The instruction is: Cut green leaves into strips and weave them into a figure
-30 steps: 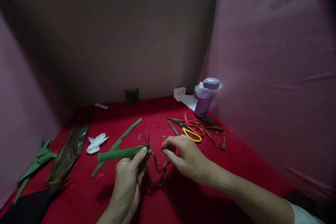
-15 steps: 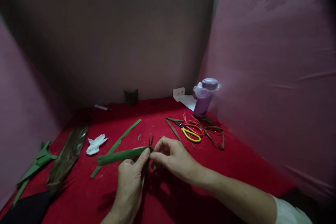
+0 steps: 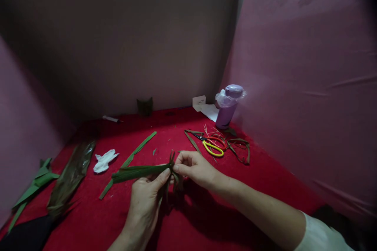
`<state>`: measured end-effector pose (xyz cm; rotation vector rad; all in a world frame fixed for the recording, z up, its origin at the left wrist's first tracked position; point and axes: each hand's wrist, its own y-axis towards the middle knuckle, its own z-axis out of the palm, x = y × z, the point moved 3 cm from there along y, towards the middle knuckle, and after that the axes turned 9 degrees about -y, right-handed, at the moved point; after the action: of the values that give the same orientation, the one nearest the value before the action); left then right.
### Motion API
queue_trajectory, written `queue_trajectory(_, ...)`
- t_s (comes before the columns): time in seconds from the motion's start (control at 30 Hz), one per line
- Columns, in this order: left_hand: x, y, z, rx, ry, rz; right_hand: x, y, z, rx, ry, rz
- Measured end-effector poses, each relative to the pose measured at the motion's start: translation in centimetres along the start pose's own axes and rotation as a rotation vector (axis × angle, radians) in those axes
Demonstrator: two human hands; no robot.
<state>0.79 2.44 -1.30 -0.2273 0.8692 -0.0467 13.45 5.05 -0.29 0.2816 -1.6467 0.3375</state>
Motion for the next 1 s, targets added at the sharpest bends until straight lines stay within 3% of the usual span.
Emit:
queue_trajectory(0.5, -0.08, 0.44, -0.52, -0.054, 0.082, 0.089, -0.38, 0.34, -0.04, 0.093, -0.015, 0.089)
queue_trajectory(0.77, 0.01, 0.22, -0.47, -0.065, 0.111, 0.101, -0.12, 0.07, -0.4, -0.093, -0.19, -0.007)
queue_trajectory(1.0, 0.23, -0.09, -0.22, -0.068, 0.075, 0.012, 0.07, -0.14, -0.17, -0.117, 0.054, 0.044)
